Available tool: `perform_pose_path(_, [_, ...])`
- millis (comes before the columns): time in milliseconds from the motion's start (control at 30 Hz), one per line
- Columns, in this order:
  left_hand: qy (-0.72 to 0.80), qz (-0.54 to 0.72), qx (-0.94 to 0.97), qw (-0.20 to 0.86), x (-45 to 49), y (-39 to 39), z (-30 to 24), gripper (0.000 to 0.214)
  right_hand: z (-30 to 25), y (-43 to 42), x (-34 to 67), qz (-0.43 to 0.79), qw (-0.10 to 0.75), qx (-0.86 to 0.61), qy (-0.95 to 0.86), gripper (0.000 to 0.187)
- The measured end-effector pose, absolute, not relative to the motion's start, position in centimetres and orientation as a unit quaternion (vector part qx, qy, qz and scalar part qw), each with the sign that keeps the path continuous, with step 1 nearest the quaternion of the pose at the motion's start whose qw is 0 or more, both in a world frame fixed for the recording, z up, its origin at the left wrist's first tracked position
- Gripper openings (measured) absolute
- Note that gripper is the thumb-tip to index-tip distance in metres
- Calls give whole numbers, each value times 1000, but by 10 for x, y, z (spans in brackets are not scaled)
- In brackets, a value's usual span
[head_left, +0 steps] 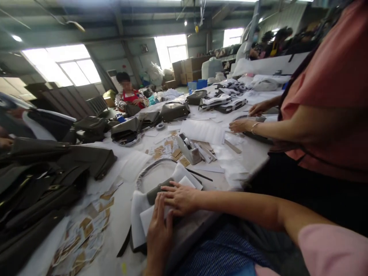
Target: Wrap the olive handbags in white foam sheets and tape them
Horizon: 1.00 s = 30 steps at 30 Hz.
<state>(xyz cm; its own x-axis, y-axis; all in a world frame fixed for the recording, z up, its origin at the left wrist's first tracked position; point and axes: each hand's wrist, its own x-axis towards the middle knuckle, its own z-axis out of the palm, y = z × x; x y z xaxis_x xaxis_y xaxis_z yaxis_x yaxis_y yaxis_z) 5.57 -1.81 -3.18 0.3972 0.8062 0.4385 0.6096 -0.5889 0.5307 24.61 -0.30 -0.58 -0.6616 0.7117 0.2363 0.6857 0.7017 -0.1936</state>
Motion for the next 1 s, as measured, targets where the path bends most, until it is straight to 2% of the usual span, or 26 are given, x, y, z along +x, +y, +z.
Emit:
perform_pose_path(67, [432, 321, 833, 133, 53, -19, -43, 62, -4, -13, 248, 15, 177, -369, -912, 49])
perform_pose_path(167, [391, 297, 867, 89, 50, -23, -47, 65, 2, -41, 267, -5, 286, -384, -878, 29])
perform_pose_path(267, [363, 278, 888, 39, 52, -25, -46, 66, 6, -71, 313, 1, 404, -468, -786, 24])
perform_pose_path(333, [361, 270, 892, 23, 54, -24, -45, 66, 6, -89, 355, 4, 445, -556, -703, 24])
perform_pose_path(467, [347, 264, 900, 1, 58, -25, -47, 66, -4, -128, 433, -9, 424, -714, -557, 28])
perform_pose_path(567, [356, 263, 897, 0, 58, -26, -48, 64, -19, -164, 463, -11, 395, -769, -502, 31])
perform_pose_path(800, [358, 257, 898, -8, 59, -27, -47, 63, -48, -189, 469, -20, 394, -788, -473, 32])
perform_pose_path(1000, [373, 244, 895, -15, 62, -31, -42, 63, -50, -192, 475, -40, 451, -786, -421, 34])
